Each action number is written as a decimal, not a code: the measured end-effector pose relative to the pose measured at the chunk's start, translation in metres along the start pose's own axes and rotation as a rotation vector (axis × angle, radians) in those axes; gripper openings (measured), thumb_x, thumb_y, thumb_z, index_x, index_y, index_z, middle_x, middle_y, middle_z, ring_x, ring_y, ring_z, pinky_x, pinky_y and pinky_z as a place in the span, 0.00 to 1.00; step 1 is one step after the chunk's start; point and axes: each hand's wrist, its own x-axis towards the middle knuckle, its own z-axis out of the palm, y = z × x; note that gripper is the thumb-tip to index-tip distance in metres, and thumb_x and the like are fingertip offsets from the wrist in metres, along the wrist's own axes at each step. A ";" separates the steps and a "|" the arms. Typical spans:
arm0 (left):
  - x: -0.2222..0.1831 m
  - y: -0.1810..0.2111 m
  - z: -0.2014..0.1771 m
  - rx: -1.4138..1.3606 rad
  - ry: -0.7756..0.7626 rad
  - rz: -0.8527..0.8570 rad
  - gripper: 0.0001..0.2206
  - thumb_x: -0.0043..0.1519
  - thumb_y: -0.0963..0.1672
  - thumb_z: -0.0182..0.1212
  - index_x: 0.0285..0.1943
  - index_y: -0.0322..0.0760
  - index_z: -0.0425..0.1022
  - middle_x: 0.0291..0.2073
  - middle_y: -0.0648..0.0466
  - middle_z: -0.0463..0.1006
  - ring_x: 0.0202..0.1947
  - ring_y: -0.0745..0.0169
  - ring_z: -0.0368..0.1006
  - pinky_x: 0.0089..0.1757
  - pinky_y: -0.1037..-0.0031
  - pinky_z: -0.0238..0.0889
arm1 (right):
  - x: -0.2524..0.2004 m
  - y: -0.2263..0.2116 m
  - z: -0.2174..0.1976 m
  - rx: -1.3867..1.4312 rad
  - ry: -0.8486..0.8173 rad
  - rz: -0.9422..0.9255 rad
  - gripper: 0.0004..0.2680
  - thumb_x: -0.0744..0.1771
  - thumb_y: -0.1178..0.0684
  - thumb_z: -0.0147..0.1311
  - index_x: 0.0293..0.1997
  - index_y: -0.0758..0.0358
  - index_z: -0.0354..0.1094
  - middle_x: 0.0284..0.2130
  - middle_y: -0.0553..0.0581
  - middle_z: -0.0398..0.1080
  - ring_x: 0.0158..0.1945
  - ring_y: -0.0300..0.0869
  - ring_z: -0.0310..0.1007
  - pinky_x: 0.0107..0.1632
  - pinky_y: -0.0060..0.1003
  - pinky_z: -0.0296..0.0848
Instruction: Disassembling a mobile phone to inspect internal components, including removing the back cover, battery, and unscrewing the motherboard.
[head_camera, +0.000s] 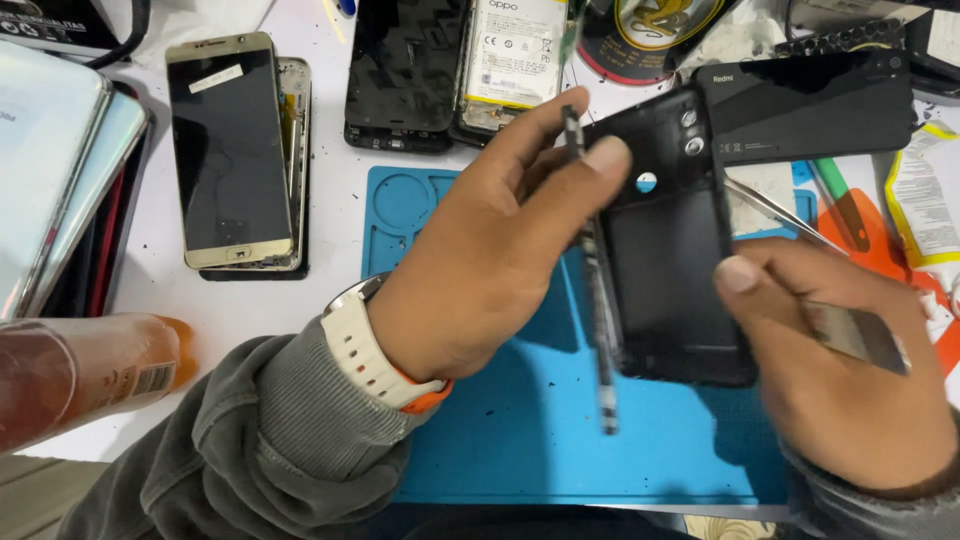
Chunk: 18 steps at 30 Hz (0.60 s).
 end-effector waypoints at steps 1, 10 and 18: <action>0.003 -0.004 0.001 -0.018 0.055 0.014 0.39 0.58 0.57 0.48 0.78 0.37 0.54 0.55 0.53 0.64 0.60 0.61 0.62 0.57 0.65 0.55 | 0.003 0.006 0.000 -0.011 -0.076 0.023 0.17 0.73 0.49 0.50 0.23 0.63 0.59 0.15 0.51 0.47 0.23 0.39 0.45 0.27 0.37 0.47; 0.007 -0.004 -0.014 0.354 0.108 0.024 0.23 0.63 0.41 0.46 0.71 0.40 0.60 0.62 0.45 0.70 0.61 0.48 0.68 0.58 0.62 0.61 | 0.016 0.007 0.002 -0.157 -0.216 0.235 0.11 0.68 0.49 0.55 0.54 0.56 0.73 0.22 0.54 0.74 0.34 0.42 0.71 0.44 0.37 0.67; 0.009 0.007 -0.017 -0.544 0.475 -0.192 0.24 0.64 0.49 0.38 0.64 0.35 0.70 0.46 0.41 0.80 0.45 0.46 0.79 0.38 0.58 0.74 | 0.016 0.026 0.004 -0.286 -0.394 -0.035 0.26 0.65 0.46 0.53 0.74 0.43 0.59 0.25 0.43 0.86 0.29 0.41 0.81 0.36 0.41 0.73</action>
